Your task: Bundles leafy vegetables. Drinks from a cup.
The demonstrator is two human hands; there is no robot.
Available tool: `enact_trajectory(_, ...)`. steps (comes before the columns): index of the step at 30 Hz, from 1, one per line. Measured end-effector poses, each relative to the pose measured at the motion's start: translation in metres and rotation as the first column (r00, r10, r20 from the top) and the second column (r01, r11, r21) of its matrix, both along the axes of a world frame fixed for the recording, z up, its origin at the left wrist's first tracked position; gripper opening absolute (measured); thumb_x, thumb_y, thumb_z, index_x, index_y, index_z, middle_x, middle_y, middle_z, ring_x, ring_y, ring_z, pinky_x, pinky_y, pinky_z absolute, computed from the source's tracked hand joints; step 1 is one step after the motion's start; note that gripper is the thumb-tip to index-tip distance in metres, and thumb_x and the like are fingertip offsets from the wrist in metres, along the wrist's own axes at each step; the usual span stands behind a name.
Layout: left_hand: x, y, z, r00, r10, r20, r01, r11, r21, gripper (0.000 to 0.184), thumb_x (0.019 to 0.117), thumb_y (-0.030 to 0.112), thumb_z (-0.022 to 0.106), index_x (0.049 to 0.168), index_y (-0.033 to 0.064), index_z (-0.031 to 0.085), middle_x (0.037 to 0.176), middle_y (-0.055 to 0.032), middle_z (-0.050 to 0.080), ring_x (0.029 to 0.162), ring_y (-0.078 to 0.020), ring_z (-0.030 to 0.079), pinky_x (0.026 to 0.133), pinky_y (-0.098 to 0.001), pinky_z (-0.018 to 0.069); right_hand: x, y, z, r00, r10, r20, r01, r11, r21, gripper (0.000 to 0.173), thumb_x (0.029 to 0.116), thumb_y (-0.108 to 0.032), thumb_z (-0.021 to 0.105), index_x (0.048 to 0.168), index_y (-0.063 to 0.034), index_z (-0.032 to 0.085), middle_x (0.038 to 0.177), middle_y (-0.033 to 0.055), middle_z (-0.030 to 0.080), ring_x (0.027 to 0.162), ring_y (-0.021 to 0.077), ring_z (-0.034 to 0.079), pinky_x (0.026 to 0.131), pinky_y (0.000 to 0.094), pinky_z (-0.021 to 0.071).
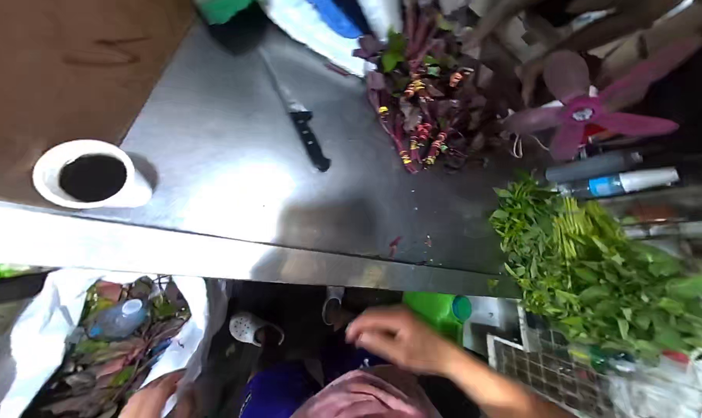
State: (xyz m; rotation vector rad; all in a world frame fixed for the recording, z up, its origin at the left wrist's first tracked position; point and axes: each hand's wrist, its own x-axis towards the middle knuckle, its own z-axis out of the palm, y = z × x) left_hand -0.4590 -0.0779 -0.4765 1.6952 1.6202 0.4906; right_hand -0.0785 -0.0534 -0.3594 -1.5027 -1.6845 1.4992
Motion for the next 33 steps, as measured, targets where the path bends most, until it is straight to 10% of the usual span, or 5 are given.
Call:
enact_trajectory(5,0.204,0.079,0.048,0.960,-0.279,0.031,0.267,0.943,0.198,0.032,0.1035,0.025,0.052,0.119,0.0076,0.074,0.121,-0.0144,0.071,0.116,-0.0305,0.066,0.101,-0.0500,0.0526,0.189,0.063,-0.070,0.677,-0.472,0.565,0.454,0.872,0.183,0.035,0.1046,-0.014,0.049,0.132,0.0031,0.063,0.132,0.0246,0.061,0.121,0.0315,0.061,0.105,0.0426,0.0508)
enact_trajectory(10,0.405,0.124,0.009,0.858,-0.415,-0.304,0.420,0.906,-0.052,0.044,0.1012,0.033,0.055,0.136,0.0083,0.063,0.140,-0.0233,0.057,0.129,-0.0439,0.053,0.102,-0.0621,0.0434,0.197,0.030,-0.111,0.694,-0.205,0.691,0.097,0.977,0.192,0.031,0.0993,-0.016,0.050,0.120,-0.0107,0.074,0.128,0.0124,0.067,0.126,0.0313,0.058,0.111,0.0509,0.0420)
enact_trajectory(19,0.364,0.041,0.007,0.937,0.014,-0.350,0.114,0.934,0.340,0.041,0.0936,0.036,0.066,0.117,0.0040,0.073,0.110,-0.0238,0.069,0.103,-0.0461,0.065,0.088,-0.0645,0.0480,0.336,-0.130,-0.074,0.320,-0.686,0.653,0.786,0.577,0.221,0.044,0.0966,-0.012,0.063,0.139,0.0007,0.058,0.137,0.0335,0.051,0.122,0.0455,0.057,0.100,0.0552,0.0509)
enact_trajectory(24,0.407,0.054,-0.011,0.950,-0.140,-0.279,0.233,0.913,0.335,0.022,0.0942,0.011,0.060,0.108,0.0029,0.076,0.102,-0.0207,0.071,0.099,-0.0409,0.068,0.088,-0.0585,0.0528,0.283,-0.060,-0.080,0.648,-0.547,0.531,0.512,0.828,0.228,0.026,0.1004,-0.004,0.052,0.114,0.0011,0.073,0.120,0.0231,0.067,0.113,0.0340,0.066,0.101,0.0470,0.0534)
enact_trajectory(33,0.444,0.102,0.024,0.786,-0.527,-0.323,0.458,0.847,-0.268,0.050,0.0948,0.019,0.061,0.143,0.0060,0.057,0.146,-0.0259,0.050,0.135,-0.0477,0.047,0.104,-0.0645,0.0426,0.219,0.042,-0.070,0.843,0.054,0.535,0.092,0.966,-0.243,0.067,0.0867,0.003,0.066,0.150,-0.0024,0.045,0.147,0.0272,0.047,0.135,0.0412,0.049,0.111,0.0536,0.0443)
